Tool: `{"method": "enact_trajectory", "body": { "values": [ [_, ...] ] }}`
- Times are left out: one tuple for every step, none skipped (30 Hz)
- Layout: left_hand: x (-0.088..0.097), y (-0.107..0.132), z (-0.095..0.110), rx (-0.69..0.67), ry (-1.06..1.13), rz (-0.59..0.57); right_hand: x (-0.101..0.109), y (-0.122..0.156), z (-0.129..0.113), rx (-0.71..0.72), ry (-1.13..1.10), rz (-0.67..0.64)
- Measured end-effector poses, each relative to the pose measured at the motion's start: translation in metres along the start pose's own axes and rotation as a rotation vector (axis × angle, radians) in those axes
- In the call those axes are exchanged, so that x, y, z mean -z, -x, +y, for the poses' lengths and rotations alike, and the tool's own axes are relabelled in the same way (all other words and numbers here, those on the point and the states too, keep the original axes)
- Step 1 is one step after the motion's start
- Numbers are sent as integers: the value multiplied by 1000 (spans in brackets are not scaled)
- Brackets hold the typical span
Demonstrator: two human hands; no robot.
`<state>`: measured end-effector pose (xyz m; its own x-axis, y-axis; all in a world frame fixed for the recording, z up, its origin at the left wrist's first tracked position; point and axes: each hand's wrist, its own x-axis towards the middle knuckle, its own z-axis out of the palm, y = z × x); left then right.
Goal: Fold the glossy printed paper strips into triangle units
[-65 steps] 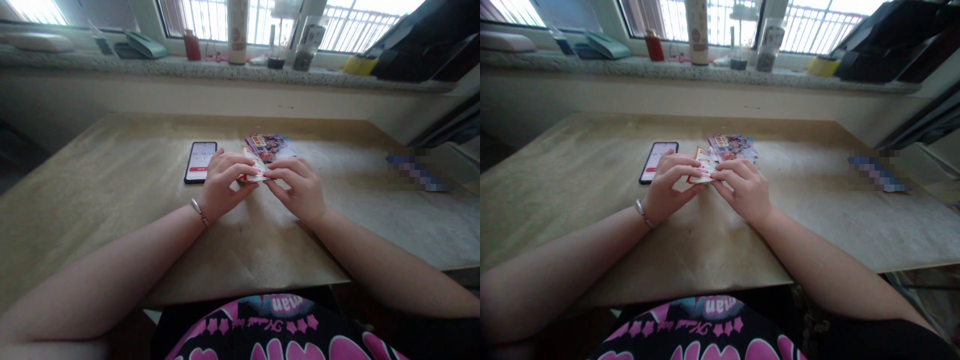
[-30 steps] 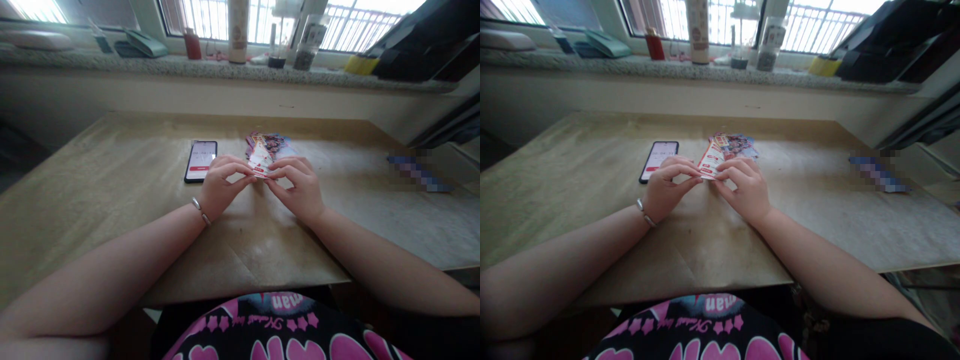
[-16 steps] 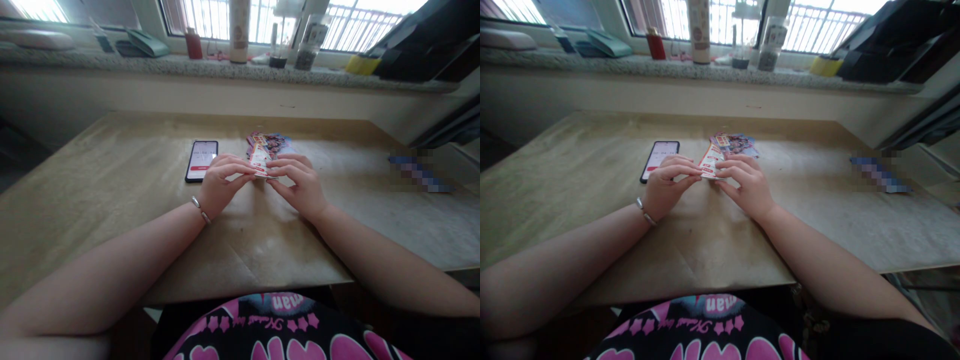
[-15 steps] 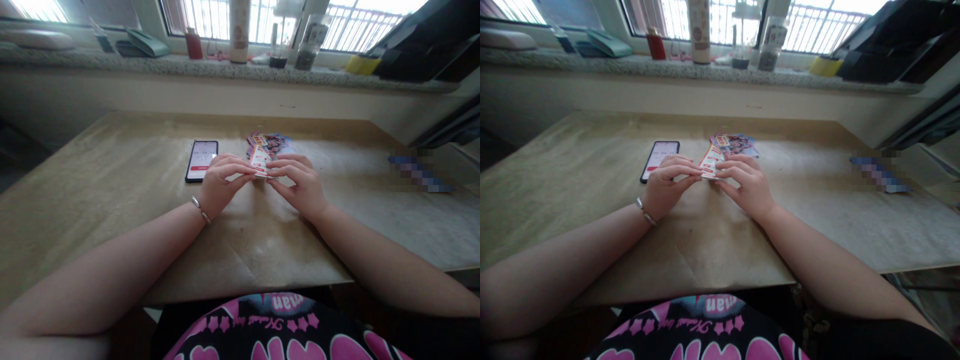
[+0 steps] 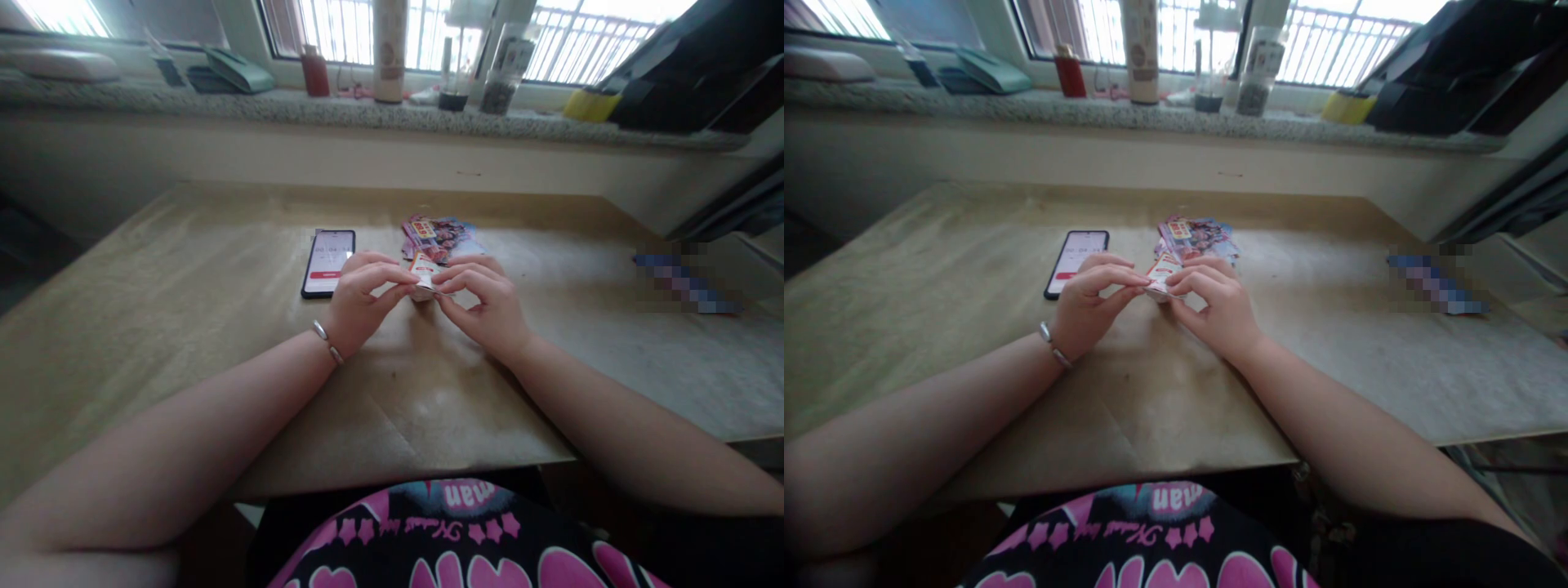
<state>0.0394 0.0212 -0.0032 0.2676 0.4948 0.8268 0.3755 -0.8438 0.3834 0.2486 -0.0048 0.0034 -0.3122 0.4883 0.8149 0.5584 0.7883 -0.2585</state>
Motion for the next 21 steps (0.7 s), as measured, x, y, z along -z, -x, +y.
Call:
{"method": "enact_trajectory", "body": {
  "values": [
    [0, -1, 2, -4, -18, -10, 0, 0, -1, -2, 3, 1],
    [1, -2, 3, -20, -34, -25, 0, 0, -1, -2, 6, -3],
    [1, -2, 4, -47, -47, -41, 0, 0, -2, -2, 10, -9],
    [1, -3, 5, -77, -56, -54, 0, 0, -3, -1, 16, -16],
    [2, -4, 5, -103, -62, -63, 0, 0, -4, 0, 21, -23],
    [2, -4, 6, -121, -67, -68, 0, 0, -5, 1, 26, -29],
    [2, -4, 6, -127, -71, -71, 0, 0, -6, -2, 29, -31],
    [2, -4, 5, -122, -74, -72, 1, 0, -6, -8, 29, -30],
    [2, -4, 5, -109, -76, -73, 1, 0, -7, -20, 26, -27],
    [2, -4, 5, -95, -76, -73, 1, 0, -7, -33, 20, -20],
    [2, -4, 5, -82, -72, -72, 1, 0, -7, -48, 12, -13],
    [2, -4, 4, -74, -66, -65, 2, 0, -6, -60, 3, -6],
    [1, -4, 4, -71, -57, -55, 2, 0, -6, -68, -6, 2],
    [1, -4, 4, -74, -46, -44, 2, 0, -5, -72, -13, 11],
    [1, -4, 3, -78, -35, -33, 2, 0, -5, -74, -18, 20],
    [1, -5, 3, -82, -27, -23, 2, 1, -5, -76, -20, 29],
    [0, -5, 3, -85, -22, -14, 2, 1, -4, -77, -20, 36],
    [0, -5, 3, -87, -19, -9, 1, 0, -4, -77, -20, 41],
    [0, -5, 3, -88, -17, -6, 1, 0, -4, -76, -20, 44],
    [-1, -6, 4, -90, -15, -4, 1, 0, -4, -75, -22, 45],
    [-1, -6, 4, -93, -12, -3, 1, 0, -5, -75, -24, 45]
  ]
}}
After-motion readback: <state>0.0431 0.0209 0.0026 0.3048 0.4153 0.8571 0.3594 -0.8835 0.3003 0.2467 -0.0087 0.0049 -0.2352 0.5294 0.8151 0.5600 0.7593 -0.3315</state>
